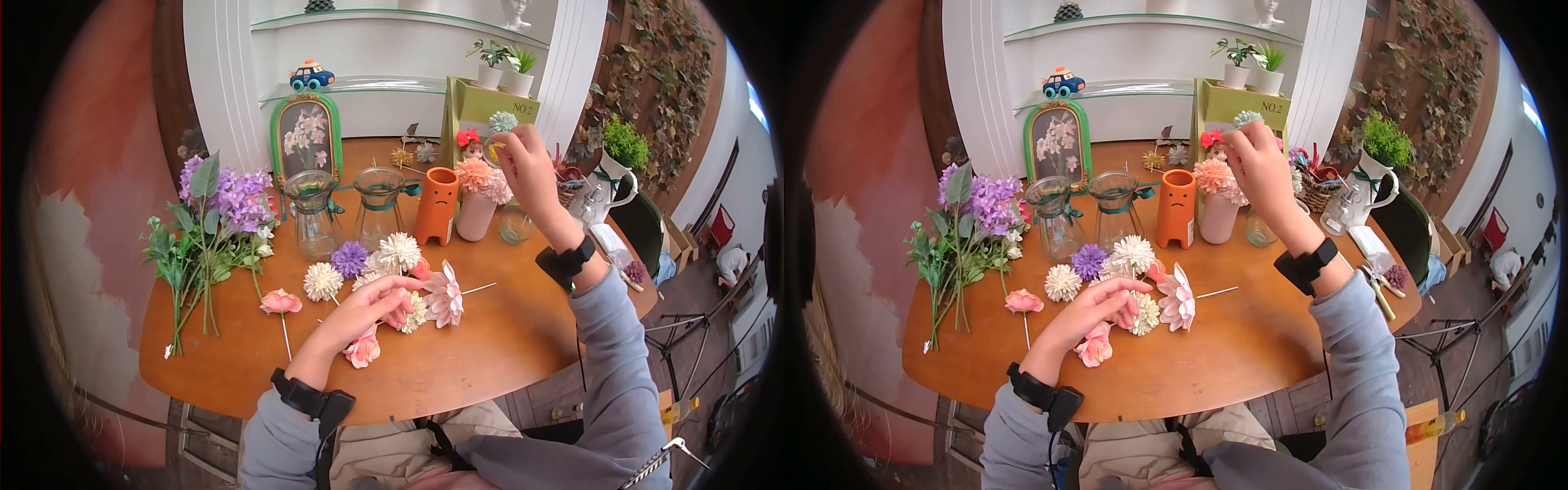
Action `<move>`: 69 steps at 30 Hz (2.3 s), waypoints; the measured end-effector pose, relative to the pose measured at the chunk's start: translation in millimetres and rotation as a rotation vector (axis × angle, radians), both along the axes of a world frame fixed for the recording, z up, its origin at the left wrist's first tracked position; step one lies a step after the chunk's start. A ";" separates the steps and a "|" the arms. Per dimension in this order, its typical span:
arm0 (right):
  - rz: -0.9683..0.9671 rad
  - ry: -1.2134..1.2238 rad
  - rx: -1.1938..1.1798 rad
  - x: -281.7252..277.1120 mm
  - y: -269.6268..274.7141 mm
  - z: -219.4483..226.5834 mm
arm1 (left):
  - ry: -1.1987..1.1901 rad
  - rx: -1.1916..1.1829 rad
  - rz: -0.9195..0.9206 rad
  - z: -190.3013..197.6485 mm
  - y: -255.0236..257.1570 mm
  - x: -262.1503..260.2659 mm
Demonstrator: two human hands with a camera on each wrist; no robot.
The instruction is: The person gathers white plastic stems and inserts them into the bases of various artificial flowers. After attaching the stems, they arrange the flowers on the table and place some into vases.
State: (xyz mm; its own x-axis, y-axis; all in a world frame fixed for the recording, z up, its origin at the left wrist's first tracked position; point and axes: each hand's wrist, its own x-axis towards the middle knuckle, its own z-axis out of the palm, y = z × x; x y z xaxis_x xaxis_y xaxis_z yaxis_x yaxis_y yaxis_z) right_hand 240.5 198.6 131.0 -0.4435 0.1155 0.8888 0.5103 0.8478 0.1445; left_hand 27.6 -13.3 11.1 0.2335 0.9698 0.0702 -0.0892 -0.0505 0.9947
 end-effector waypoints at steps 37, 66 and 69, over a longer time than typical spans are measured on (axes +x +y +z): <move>0.206 -0.168 -0.181 -5.2 -17.3 -50.0 | -0.081 0.068 0.105 0.1 -1.2 -3.3; 0.976 -0.133 -1.797 -4.6 -52.2 -138.7 | 0.849 0.287 0.550 -23.6 53.5 23.8; 0.899 -0.021 -1.756 -7.6 -47.1 -153.7 | 0.716 0.337 0.538 -20.4 54.8 31.2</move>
State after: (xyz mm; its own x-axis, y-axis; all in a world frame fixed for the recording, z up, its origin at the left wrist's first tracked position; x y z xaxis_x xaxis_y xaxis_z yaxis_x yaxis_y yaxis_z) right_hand 232.9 151.5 -22.6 -0.8724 0.4852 0.0596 -0.0645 0.0065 -0.9979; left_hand 58.8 41.6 -9.3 -0.1417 0.9147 0.3785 0.6537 -0.2007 0.7297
